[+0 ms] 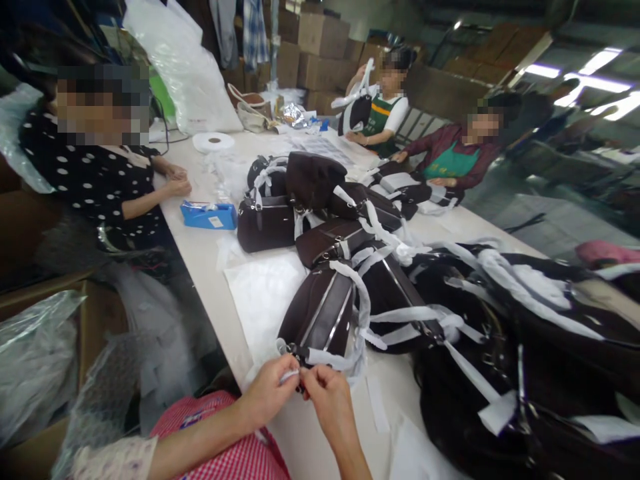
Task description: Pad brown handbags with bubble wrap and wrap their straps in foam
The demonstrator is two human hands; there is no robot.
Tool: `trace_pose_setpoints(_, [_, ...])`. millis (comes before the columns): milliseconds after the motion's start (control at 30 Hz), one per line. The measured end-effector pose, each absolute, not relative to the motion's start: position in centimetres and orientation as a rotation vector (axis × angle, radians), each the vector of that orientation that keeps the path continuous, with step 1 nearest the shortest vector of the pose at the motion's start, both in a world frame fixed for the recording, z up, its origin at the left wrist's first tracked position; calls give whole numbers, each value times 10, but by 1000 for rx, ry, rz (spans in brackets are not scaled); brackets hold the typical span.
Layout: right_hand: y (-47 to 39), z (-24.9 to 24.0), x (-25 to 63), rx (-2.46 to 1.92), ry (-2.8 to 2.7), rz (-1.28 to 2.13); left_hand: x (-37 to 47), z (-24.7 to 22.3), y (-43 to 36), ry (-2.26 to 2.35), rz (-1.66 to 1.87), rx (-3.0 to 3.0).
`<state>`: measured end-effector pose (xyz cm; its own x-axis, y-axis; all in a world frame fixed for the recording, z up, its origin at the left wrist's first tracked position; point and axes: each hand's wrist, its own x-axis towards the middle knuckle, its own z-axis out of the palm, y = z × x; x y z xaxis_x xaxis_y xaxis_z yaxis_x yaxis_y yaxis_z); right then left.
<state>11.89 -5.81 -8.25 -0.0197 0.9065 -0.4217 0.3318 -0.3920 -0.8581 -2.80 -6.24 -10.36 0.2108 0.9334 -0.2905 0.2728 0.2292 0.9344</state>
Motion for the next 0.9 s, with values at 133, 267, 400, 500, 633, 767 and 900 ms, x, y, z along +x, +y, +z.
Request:
trace_pose_setpoints(133, [-63, -87, 117, -1753, -1263, 1370, -29, -100, -62, 1227, 714, 1254])
trace_pose_setpoints(267, [-65, -84, 116, -1749, -1243, 1356, -26, -95, -60, 1213, 731, 1052])
trace_pose_setpoints(400, [-67, -81, 119, -1699, -1211, 1419, -19, -81, -53, 1360, 590, 749])
trace_pose_setpoints(500, [-71, -81, 122, -1659, -1163, 1514, -16, -68, -49, 1407, 498, 668])
trace_pose_setpoints(633, [-75, -88, 118, -1648, -1062, 1558, -14, -55, -44, 1484, 409, 618])
trace_pose_setpoints(767, [-76, -96, 106, -1608, -943, 1615, -16, -46, -38, 1562, 332, 636])
trace_pose_setpoints(900, [-76, -101, 95, -1557, -859, 1637, -22, -38, -30, 1635, 231, 763])
